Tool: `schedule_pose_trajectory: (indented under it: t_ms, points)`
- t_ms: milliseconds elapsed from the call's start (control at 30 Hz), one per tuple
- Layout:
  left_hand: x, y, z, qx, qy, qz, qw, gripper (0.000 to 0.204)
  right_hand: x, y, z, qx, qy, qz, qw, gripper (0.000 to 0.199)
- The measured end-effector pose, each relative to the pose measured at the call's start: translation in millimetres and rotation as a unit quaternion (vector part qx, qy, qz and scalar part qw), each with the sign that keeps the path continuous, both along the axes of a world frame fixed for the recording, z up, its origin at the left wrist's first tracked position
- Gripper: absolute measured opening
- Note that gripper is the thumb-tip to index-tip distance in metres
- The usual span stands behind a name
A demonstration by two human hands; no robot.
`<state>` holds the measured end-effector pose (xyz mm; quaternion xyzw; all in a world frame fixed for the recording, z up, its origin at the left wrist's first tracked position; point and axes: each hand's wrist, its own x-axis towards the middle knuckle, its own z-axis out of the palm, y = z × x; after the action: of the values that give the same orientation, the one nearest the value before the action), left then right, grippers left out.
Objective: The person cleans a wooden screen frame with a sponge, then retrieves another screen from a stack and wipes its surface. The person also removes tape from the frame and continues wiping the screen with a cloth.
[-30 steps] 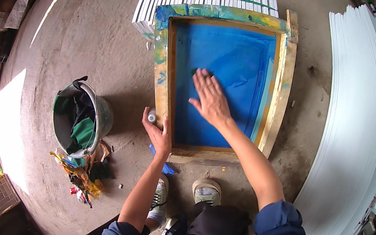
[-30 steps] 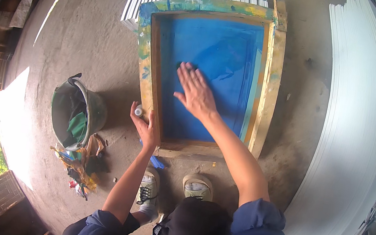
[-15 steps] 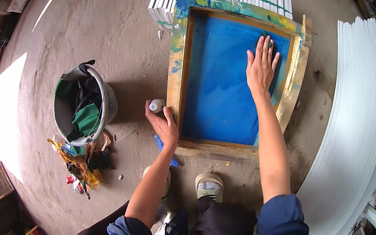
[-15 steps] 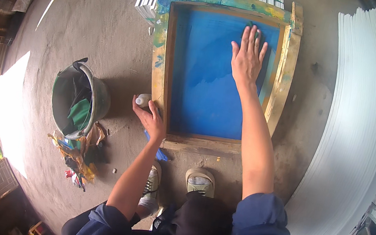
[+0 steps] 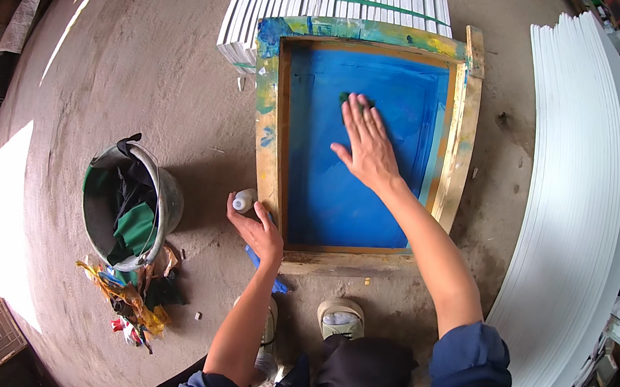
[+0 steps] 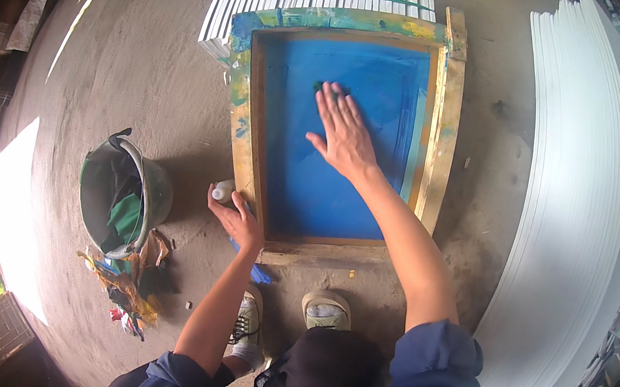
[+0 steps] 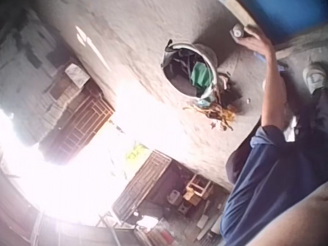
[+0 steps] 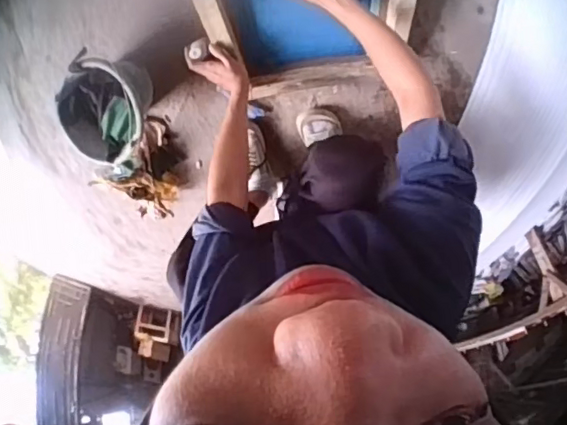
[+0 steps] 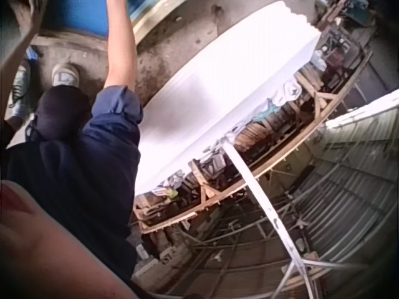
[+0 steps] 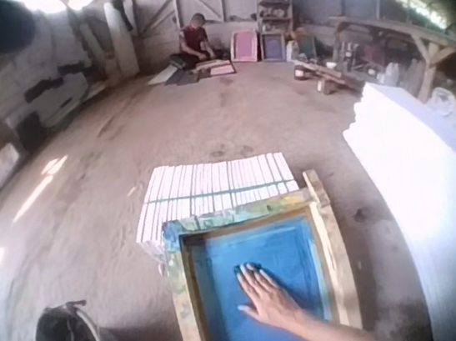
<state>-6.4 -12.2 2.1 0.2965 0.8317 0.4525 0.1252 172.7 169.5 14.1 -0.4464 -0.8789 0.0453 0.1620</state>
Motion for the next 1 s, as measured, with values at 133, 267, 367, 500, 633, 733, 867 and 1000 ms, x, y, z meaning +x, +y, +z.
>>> schedule_pose_trajectory:
  t_ms: [133, 267, 367, 500, 633, 733, 867, 1000]
  points:
    - [1, 0, 0, 0.000, 0.020, -0.003, 1.000, 0.053, 48, 42, 9, 0.083, -0.032, -0.098, 0.991, 0.068]
    - [6, 1, 1, -0.027, 0.026, 0.000, 0.999, 0.054, 4, 25, 0, 0.052, 0.047, -0.208, 0.976, 0.074]
    - [-2, -4, -2, -0.019, 0.004, 0.003, 1.000, 0.054, -2, -32, 0, -0.085, -0.026, 0.139, 0.986, 0.070]
    - [4, -3, -2, -0.040, 0.049, 0.003, 0.998, 0.055, 32, 28, 16, 0.087, -0.035, -0.134, 0.987, 0.062]
    - [3, -2, -1, -0.055, 0.034, -0.003, 0.998, 0.055, -35, -26, 4, -0.004, 0.027, 0.012, 1.000, 0.061]
    - [1, -2, -5, -0.032, 0.032, 0.009, 0.999, 0.055, -9, -51, -7, -0.053, -0.010, 0.130, 0.990, 0.057]
    - [4, -2, -1, -0.014, 0.039, -0.003, 0.999, 0.056, 43, 11, 5, 0.077, -0.041, -0.209, 0.974, 0.052]
    - [5, 0, -1, -0.025, 0.030, 0.001, 0.999, 0.057, 3, -58, -12, -0.030, 0.018, -0.026, 0.999, 0.052]
